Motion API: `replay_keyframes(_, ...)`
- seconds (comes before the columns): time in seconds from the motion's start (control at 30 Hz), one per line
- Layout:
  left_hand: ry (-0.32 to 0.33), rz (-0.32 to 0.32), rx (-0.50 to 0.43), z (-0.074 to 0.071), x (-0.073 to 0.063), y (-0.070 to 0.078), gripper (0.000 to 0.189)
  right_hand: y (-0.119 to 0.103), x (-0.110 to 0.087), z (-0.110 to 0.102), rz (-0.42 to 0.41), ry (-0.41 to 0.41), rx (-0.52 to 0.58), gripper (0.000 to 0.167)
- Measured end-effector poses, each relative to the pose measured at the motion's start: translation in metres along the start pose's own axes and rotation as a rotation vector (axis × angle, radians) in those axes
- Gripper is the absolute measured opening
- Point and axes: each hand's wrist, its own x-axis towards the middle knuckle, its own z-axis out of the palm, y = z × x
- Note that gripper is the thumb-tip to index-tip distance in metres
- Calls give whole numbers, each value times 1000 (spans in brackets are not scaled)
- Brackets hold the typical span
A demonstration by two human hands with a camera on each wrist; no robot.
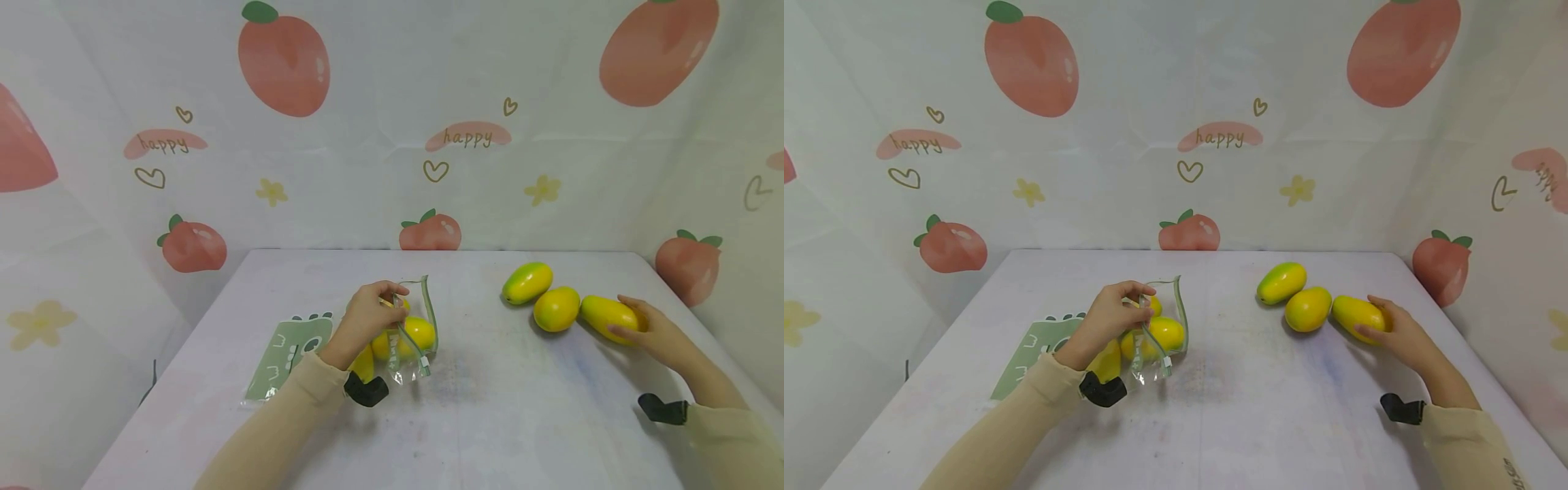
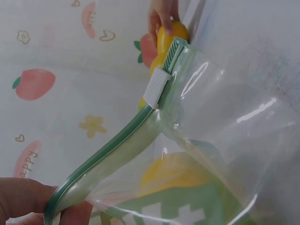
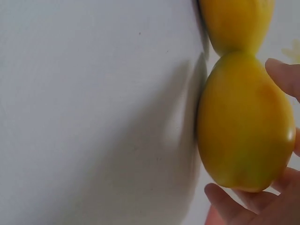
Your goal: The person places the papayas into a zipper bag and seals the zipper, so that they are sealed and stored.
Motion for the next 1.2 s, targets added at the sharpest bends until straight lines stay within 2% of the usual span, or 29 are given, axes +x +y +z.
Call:
replay_keyframes(0.2, -7, 11, -12, 0, 0, 0, 28, 4, -1, 1, 6, -4, -3, 81)
replay_keyframes(0.43, -5, 12, -5, 0, 0, 0, 27, 8, -1, -2, 84, -14, -20, 83)
replay_keyframes(0.63, -2, 2, 8, 1, 1, 0, 27, 5, -3, -3, 111, -4, -24, 84)
replay_keyframes(0.93, 2, -2, 10, 0, 0, 0, 27, -15, -4, -8, 144, 102, -20, 87)
replay_keyframes(1.2, 12, -5, 42, 1, 0, 1, 26, -42, -2, -5, 105, 224, 40, 84)
